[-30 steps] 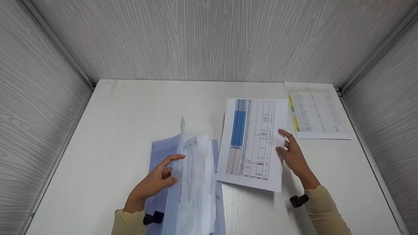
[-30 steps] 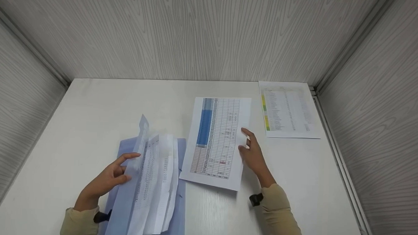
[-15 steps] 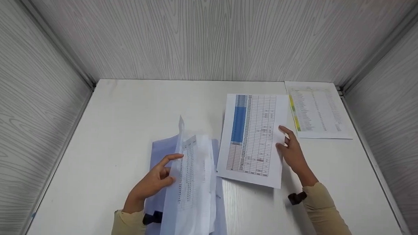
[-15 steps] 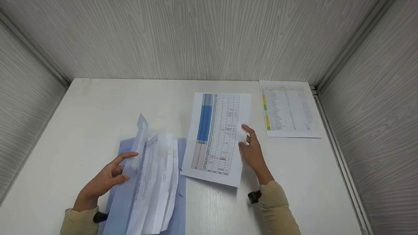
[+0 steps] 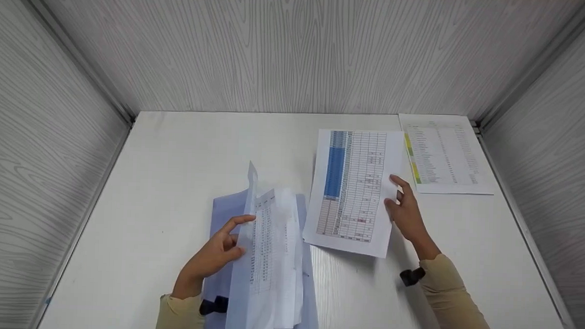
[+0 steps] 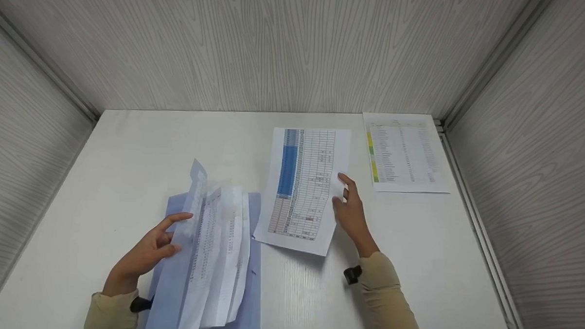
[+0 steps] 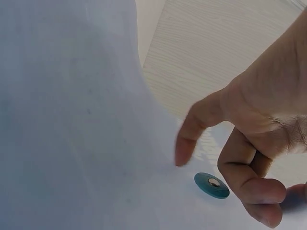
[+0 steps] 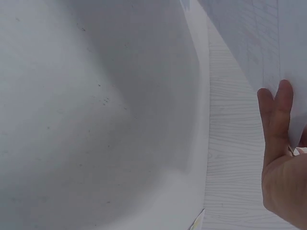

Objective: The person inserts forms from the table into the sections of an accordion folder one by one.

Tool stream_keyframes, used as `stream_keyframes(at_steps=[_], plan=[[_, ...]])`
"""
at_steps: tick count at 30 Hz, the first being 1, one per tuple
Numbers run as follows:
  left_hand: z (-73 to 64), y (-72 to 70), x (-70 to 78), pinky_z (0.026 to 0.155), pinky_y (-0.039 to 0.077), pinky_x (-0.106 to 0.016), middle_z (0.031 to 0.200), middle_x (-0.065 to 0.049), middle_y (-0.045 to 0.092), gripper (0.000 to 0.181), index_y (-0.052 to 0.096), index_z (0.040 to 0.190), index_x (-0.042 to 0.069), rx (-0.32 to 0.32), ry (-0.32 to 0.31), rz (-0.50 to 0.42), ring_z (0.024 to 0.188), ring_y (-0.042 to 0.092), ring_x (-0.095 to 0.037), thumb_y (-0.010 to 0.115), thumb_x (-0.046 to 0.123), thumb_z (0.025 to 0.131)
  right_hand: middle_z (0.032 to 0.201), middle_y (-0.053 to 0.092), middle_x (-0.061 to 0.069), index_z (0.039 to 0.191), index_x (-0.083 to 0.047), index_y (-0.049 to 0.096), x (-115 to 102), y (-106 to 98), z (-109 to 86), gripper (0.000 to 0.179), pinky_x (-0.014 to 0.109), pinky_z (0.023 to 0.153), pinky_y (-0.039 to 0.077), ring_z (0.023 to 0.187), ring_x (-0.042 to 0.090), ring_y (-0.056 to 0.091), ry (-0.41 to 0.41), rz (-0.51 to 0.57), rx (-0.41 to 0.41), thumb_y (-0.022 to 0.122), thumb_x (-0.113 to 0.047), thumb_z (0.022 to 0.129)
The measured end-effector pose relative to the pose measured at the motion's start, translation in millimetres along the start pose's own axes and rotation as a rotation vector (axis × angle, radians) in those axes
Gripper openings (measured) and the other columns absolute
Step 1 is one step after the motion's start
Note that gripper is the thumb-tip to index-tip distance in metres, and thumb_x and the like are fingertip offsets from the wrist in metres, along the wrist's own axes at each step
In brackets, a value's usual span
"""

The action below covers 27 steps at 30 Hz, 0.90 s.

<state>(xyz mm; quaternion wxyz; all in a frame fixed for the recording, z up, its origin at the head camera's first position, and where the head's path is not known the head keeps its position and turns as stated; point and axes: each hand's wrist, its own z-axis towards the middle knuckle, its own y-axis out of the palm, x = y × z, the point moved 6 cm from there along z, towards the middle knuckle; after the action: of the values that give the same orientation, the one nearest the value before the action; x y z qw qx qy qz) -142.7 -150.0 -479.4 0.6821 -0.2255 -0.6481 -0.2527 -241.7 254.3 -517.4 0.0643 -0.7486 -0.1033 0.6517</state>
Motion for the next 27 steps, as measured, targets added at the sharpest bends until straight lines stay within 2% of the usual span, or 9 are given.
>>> stream_keyframes(at_steps=[3,6,10,15,22,27], plan=[[-0.2,-0.8,0.4,0.072,0.057,-0.033,0.116,-0.044,0.05,0.062,0.03,0.146,0.02,0.003,-0.006,0.006,0.093,0.068,-0.036,0.048,-0.004,0.092,0.14,0.047,0.021,0.154,-0.02,0.016,-1,-3,-0.7,0.067,0.019,0.052,0.043,0.086,0.012,0.063,0.006,-0.002,0.011,0.042,0.001,0.096],[-0.6,-2.3,1.0,0.072,0.057,-0.032,0.115,-0.043,0.052,0.062,0.03,0.146,0.016,0.015,-0.014,0.017,0.091,0.068,-0.034,0.049,-0.004,0.091,0.139,0.048,0.021,0.154,-0.021,0.016,-3,-6,-2.1,0.067,0.02,0.053,0.043,0.086,0.012,0.062,0.018,-0.004,0.026,0.042,0.0,0.096],[-1.1,-4.8,1.7,0.071,0.056,-0.031,0.112,-0.041,0.056,0.062,0.026,0.147,0.005,0.044,-0.02,0.041,0.088,0.068,-0.03,0.05,-0.004,0.091,0.137,0.048,0.021,0.154,-0.022,0.017,-3,-9,-3.1,0.067,0.022,0.056,0.048,0.087,0.014,0.063,0.028,0.003,0.045,0.043,-0.002,0.096],[-2.6,-4.7,2.4,0.072,0.056,-0.03,0.11,-0.043,0.056,0.064,0.019,0.146,-0.005,0.057,-0.013,0.036,0.088,0.069,-0.029,0.051,-0.004,0.091,0.135,0.05,0.022,0.154,-0.02,0.016,-2,-8,-3.2,0.066,0.021,0.053,0.046,0.085,0.013,0.065,0.011,0.028,0.052,0.042,-0.002,0.095],[-5.7,-5.7,3.8,0.072,0.057,-0.033,0.11,-0.042,0.056,0.066,0.019,0.148,-0.003,0.079,0.018,-0.005,0.089,0.069,-0.031,0.051,-0.006,0.09,0.134,0.052,0.023,0.153,-0.02,0.016,-6,-3,-5.9,0.065,0.021,0.051,0.042,0.082,0.013,0.064,0.0,0.032,0.046,0.041,-0.002,0.097],[-8.6,-9.7,3.7,0.072,0.057,-0.034,0.111,-0.035,0.06,0.066,0.019,0.148,-0.002,0.1,0.05,0.001,0.091,0.07,-0.031,0.05,-0.006,0.089,0.133,0.051,0.026,0.153,-0.015,0.017,-24,-1,-13.9,0.063,0.021,0.052,0.043,0.082,0.013,0.063,-0.006,0.053,0.024,0.041,0.001,0.097]])
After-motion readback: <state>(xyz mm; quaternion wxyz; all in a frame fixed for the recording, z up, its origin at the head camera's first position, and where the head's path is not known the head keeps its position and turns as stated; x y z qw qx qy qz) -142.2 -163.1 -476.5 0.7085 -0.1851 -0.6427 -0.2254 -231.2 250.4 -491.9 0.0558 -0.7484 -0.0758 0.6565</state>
